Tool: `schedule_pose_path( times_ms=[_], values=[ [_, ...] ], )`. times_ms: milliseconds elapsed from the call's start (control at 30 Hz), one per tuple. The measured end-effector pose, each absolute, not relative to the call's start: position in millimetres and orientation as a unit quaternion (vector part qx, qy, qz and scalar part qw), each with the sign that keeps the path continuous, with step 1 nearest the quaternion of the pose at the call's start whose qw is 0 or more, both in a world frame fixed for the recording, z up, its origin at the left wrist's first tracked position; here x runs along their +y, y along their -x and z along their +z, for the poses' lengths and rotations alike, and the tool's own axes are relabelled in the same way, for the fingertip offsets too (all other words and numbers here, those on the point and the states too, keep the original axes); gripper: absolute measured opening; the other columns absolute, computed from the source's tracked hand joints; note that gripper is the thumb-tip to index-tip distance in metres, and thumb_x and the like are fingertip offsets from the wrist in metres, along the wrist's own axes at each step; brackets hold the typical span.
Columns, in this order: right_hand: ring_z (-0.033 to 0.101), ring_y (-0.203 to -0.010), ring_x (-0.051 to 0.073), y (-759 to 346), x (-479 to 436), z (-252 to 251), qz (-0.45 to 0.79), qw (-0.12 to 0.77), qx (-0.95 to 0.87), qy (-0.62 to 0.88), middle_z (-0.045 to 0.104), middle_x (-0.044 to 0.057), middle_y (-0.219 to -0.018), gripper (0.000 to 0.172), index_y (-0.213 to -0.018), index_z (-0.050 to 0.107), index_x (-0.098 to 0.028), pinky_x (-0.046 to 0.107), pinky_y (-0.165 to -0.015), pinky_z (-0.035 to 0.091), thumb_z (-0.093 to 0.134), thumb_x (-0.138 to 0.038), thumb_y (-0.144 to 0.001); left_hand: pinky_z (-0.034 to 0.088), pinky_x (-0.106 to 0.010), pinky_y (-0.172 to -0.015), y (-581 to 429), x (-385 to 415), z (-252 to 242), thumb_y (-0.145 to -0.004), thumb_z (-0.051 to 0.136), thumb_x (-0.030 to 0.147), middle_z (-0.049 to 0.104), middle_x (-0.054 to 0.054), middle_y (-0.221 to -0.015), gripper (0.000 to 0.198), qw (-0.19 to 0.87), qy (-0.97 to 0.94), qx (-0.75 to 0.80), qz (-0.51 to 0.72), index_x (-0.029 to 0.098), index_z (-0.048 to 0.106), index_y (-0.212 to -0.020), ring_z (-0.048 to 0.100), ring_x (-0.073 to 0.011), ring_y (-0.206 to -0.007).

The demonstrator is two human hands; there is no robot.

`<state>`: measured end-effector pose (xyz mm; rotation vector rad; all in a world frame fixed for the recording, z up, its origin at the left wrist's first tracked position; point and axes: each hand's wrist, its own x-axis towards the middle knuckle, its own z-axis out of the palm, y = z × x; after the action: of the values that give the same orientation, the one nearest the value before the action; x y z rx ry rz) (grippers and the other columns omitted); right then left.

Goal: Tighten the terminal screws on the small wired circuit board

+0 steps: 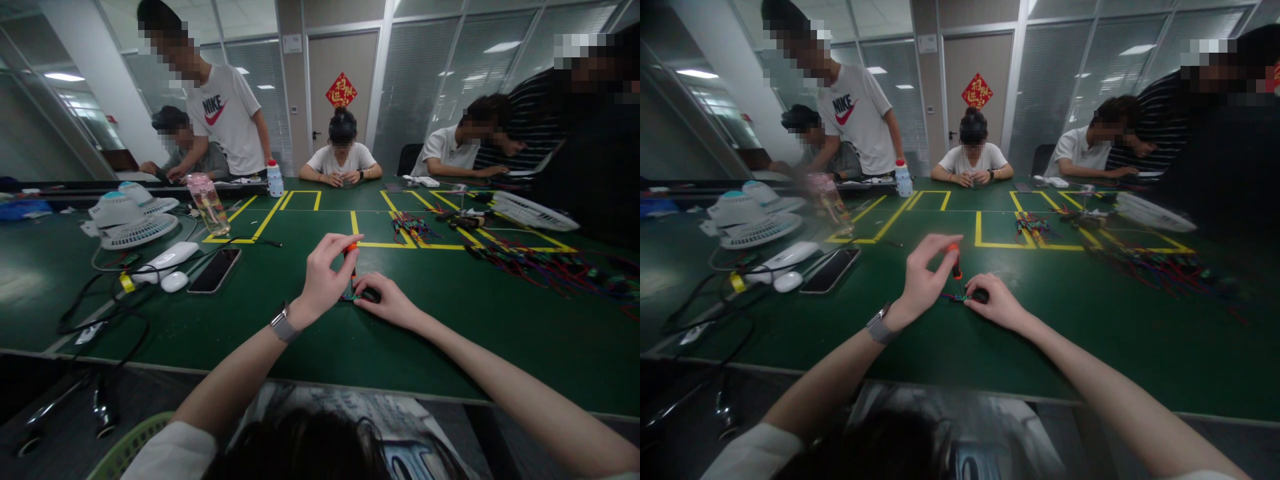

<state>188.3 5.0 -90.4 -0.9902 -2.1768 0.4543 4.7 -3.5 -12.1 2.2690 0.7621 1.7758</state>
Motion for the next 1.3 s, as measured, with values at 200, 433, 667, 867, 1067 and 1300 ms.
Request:
schedule_pose_path(
  times_ms=[200,433,667,867,1067,1300],
  values=[
    [0.061,-0.091,0.023,-187.3,4.5,-89.1,0.18,0.344,-0.839,0.381,0.07,0.006,-0.095,0.005,-0.081,0.063,-0.02,0.04,-0.086,0.043,0.068,-0.022,-0.08,0.048,-0.026,-0.079,-3.6,-5.5,-12.3,-0.092,0.054,0.024,0.056,-0.004,-0.093,0.018,0.075,-0.762,0.278,0.58,0.019,0.068,-0.104,0.057,-0.0142,-0.088],
    [0.06,-0.091,0.023,-187.5,4.9,-89.5,0.181,0.34,-0.839,0.384,0.066,0.006,-0.093,0.005,-0.082,0.064,-0.019,0.04,-0.087,0.044,0.068,-0.022,-0.08,0.046,-0.029,-0.089,-2.0,-5.7,-12.9,-0.097,0.042,0.02,0.059,-0.007,-0.108,0.029,0.113,-0.778,0.271,0.556,0.02,0.061,-0.119,0.057,-0.0163,-0.102],
    [0.058,-0.078,0.019,-186.5,3.2,-87.9,0.182,0.332,-0.834,0.4,0.062,0.005,-0.084,0.005,-0.082,0.065,-0.018,0.033,-0.074,0.047,0.068,-0.021,-0.079,0.047,-0.028,-0.088,-2.8,-4.7,-13.8,-0.097,0.04,0.017,0.063,-0.007,-0.109,0.03,0.122,-0.772,0.256,0.569,0.02,0.061,-0.119,0.059,-0.0151,-0.1],
    [0.057,-0.073,0.017,-186.9,3.7,-88.8,0.192,0.342,-0.83,0.396,0.062,0.004,-0.083,0.005,-0.082,0.066,-0.018,0.031,-0.07,0.047,0.068,-0.022,-0.079,0.049,-0.028,-0.082,-4.3,-7.6,-10.3,-0.093,0.049,0.015,0.066,-0.006,-0.101,0.022,0.097,-0.764,0.264,0.581,0.019,0.065,-0.108,0.062,-0.0153,-0.093],
    [0.057,-0.07,0.017,-186.7,4.4,-89.3,0.201,0.339,-0.829,0.397,0.062,0.003,-0.078,0.005,-0.082,0.065,-0.018,0.03,-0.066,0.047,0.067,-0.022,-0.079,0.05,-0.027,-0.081,-4.8,-8.5,-10.3,-0.093,0.048,0.016,0.067,-0.006,-0.099,0.023,0.093,-0.766,0.262,0.58,0.019,0.065,-0.107,0.062,-0.0149,-0.091],
    [0.057,-0.069,0.017,-187.1,5.2,-90.7,0.203,0.332,-0.829,0.402,0.064,0.003,-0.077,0.006,-0.083,0.066,-0.018,0.031,-0.067,0.047,0.067,-0.022,-0.079,0.049,-0.03,-0.089,-2.9,-6.7,-13.4,-0.095,0.045,0.017,0.068,-0.007,-0.109,0.027,0.115,-0.773,0.24,0.576,0.019,0.063,-0.115,0.063,-0.0161,-0.102]
  ],
)
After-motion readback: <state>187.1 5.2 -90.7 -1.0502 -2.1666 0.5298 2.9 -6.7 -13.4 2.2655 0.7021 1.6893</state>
